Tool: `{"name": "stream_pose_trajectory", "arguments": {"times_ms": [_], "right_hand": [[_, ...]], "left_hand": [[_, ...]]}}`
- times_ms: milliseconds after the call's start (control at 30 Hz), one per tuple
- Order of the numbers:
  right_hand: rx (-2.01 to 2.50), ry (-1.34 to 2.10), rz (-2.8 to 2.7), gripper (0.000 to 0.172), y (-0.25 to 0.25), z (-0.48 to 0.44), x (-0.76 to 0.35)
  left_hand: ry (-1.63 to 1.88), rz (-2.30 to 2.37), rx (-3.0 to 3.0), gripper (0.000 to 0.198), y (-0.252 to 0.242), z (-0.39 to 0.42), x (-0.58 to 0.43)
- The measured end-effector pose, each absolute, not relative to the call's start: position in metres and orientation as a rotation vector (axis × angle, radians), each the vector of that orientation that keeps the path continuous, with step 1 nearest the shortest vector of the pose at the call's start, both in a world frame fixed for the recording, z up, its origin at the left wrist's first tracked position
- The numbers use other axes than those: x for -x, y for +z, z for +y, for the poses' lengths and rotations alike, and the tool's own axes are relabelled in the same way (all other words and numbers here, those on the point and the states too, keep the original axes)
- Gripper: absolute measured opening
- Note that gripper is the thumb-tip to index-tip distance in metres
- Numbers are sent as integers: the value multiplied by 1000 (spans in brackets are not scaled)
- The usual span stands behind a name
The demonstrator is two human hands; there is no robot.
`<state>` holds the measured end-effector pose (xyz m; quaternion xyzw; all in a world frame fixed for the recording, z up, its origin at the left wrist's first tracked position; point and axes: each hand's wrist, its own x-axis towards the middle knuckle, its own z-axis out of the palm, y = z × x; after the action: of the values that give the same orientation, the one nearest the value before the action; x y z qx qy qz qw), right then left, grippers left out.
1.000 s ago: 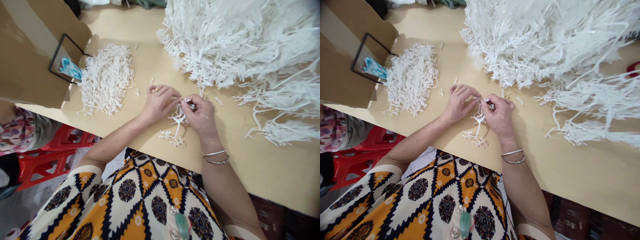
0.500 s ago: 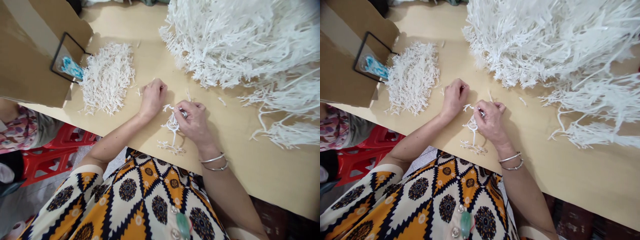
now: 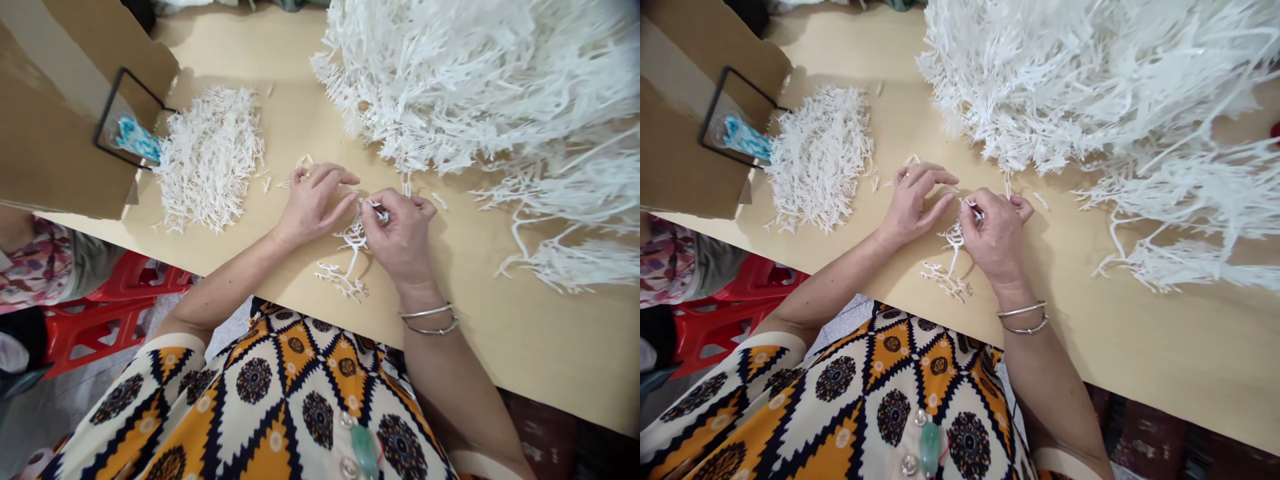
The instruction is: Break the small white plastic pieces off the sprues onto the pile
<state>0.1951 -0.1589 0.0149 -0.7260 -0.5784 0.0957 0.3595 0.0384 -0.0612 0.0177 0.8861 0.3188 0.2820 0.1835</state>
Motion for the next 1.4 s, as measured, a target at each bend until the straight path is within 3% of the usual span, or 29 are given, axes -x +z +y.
{"name": "stream_pose_trajectory", "arguments": {"times_ms": [300,600,867,1200,1400], "right_hand": [[1834,287,-1614,15,18,-163,-191],[1667,388,-1356,21,22,-162,-195],[1519,455,-1202,20,6,-156,-204],[1492,404,-1220,21,-6,-151,-213],[1503,357,-1215,19,-7,-152,-212]], "left_hand": [[724,986,-2468,27,1,-51,-41],[977,1287,-2369,25,-1,-43,-35],[764,808,-2395,45,17,-61,-38],[821,569,-1889,37,15,-61,-40],[811,606,-1835,43,11,-59,-40]]}}
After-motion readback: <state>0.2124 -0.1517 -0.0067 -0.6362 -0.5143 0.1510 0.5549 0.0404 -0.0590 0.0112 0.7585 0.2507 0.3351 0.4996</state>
